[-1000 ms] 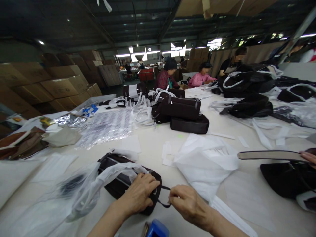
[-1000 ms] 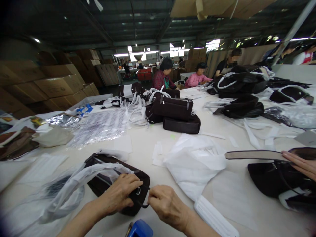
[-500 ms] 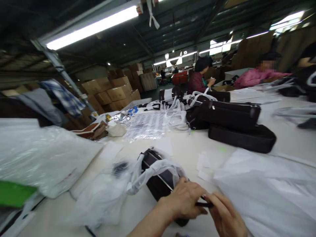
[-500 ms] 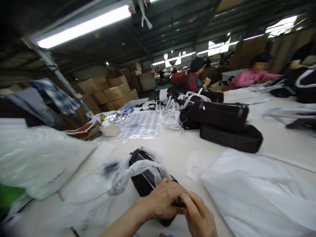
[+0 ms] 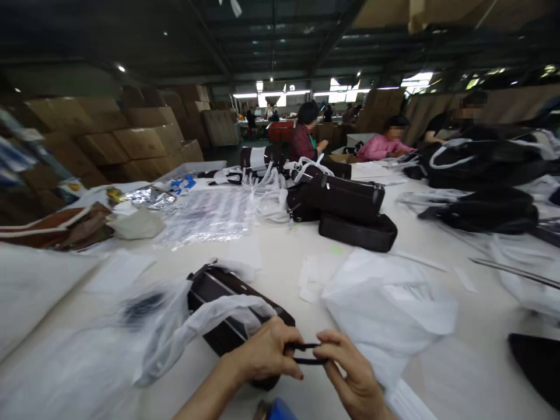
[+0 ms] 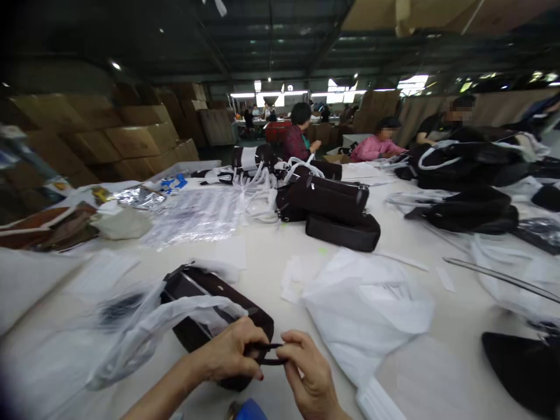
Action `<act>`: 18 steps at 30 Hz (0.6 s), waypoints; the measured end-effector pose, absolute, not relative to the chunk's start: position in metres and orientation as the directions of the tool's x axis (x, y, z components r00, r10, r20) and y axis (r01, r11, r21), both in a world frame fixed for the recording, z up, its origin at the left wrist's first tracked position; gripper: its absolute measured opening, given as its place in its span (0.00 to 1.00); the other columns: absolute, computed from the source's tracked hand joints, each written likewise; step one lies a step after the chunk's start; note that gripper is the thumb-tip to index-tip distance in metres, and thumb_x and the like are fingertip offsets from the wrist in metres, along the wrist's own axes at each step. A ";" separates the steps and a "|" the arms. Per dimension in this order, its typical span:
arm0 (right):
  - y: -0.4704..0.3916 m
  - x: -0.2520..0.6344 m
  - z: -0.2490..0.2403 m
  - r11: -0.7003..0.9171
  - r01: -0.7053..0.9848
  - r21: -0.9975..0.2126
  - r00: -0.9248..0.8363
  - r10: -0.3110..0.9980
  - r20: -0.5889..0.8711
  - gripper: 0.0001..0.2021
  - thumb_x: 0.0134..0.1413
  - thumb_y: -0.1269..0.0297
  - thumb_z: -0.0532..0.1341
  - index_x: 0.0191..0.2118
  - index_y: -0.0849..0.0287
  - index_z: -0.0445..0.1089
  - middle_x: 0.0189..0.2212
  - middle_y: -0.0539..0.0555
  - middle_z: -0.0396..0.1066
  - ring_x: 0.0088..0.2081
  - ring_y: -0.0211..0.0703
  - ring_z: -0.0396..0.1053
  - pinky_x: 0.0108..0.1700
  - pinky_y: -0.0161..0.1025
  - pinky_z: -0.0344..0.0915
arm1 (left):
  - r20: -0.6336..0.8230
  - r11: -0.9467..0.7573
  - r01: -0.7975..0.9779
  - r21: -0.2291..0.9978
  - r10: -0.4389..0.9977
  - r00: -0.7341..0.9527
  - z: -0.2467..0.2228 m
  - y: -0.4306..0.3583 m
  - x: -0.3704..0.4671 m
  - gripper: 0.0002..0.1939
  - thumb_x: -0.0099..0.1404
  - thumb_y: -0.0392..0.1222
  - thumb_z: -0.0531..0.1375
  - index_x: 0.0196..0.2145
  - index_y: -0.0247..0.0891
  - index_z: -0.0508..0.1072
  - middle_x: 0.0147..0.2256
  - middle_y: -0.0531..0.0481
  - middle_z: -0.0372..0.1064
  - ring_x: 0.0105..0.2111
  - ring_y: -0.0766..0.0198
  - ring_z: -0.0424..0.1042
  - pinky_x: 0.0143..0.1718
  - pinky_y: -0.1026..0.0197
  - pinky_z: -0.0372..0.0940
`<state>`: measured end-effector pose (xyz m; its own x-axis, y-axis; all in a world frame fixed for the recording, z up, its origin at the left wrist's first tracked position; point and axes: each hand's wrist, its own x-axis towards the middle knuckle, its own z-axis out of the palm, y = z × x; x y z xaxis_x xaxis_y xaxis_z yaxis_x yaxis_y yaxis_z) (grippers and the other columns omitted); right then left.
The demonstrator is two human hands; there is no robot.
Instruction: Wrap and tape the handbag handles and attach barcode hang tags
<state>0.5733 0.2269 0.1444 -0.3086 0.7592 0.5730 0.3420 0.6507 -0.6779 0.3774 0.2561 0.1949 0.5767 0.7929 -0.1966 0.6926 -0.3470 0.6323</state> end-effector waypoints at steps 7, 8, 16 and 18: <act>0.213 0.579 0.149 0.599 0.268 -0.754 -0.361 0.788 0.498 0.11 0.46 0.77 0.59 0.37 0.57 0.68 0.35 0.56 0.70 0.38 0.41 0.71 0.39 0.33 0.69 | -0.198 -0.488 0.730 0.479 0.750 0.631 0.192 0.243 0.379 0.07 0.60 0.33 0.53 0.29 0.37 0.70 0.29 0.52 0.68 0.33 0.63 0.64 0.40 0.58 0.56; 0.211 0.579 0.146 0.579 0.248 -0.777 -0.352 0.801 0.485 0.10 0.47 0.77 0.59 0.36 0.57 0.69 0.34 0.56 0.71 0.37 0.41 0.71 0.39 0.33 0.69 | -0.193 -0.508 0.731 0.456 0.746 0.638 0.189 0.241 0.378 0.06 0.61 0.34 0.53 0.30 0.38 0.69 0.30 0.51 0.69 0.33 0.62 0.64 0.40 0.58 0.56; 0.206 0.569 0.111 0.064 -0.116 -0.991 -0.106 0.991 0.077 0.06 0.42 0.59 0.67 0.27 0.55 0.75 0.30 0.54 0.73 0.33 0.42 0.71 0.35 0.36 0.69 | -0.048 -0.615 0.691 0.380 0.733 0.678 0.175 0.239 0.379 0.04 0.61 0.36 0.55 0.34 0.40 0.69 0.28 0.53 0.71 0.29 0.64 0.67 0.36 0.59 0.56; 0.206 0.565 0.104 -0.080 -0.221 -0.972 -0.072 0.995 -0.065 0.08 0.36 0.59 0.69 0.24 0.56 0.74 0.27 0.52 0.74 0.30 0.40 0.71 0.33 0.35 0.68 | 0.032 -0.656 0.679 0.329 0.726 0.687 0.169 0.238 0.380 0.04 0.61 0.36 0.54 0.32 0.39 0.69 0.25 0.53 0.70 0.26 0.64 0.66 0.33 0.58 0.56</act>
